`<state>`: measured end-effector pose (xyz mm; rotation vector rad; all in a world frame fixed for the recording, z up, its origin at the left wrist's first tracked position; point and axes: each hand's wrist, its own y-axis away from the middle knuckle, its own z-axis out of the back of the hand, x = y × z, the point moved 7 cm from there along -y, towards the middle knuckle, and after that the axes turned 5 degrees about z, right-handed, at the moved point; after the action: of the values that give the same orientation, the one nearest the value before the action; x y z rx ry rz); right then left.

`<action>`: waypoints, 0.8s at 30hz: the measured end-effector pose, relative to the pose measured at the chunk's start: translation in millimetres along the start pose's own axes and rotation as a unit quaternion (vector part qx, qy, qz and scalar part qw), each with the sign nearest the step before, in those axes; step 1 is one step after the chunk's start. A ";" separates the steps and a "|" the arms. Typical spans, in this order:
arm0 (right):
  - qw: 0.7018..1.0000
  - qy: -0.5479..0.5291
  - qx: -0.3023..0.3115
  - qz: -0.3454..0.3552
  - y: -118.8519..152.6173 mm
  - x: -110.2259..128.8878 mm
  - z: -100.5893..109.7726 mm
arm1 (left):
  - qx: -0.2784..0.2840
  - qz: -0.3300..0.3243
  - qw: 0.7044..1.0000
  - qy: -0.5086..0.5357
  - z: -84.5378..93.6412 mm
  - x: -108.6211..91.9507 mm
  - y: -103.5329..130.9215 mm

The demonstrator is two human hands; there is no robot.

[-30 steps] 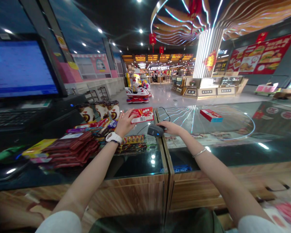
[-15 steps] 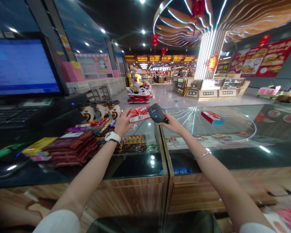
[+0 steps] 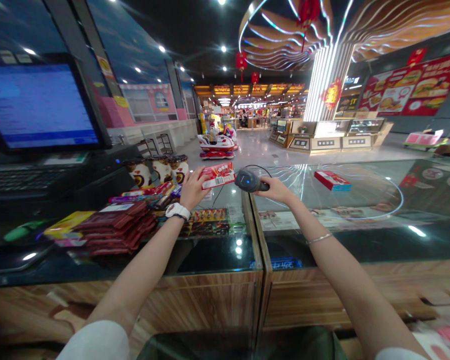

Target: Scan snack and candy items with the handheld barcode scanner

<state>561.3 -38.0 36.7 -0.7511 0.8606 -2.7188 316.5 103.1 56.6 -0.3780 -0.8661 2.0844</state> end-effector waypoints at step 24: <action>0.996 0.057 0.068 0.023 -1.4 32.7 -12.7 | 0.025 0.015 1.000 -0.009 -2.4 1.6 1.6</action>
<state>526.7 -41.3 42.0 -0.5473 0.6955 -2.7674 315.9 104.8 53.8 -0.3481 -0.8233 2.1367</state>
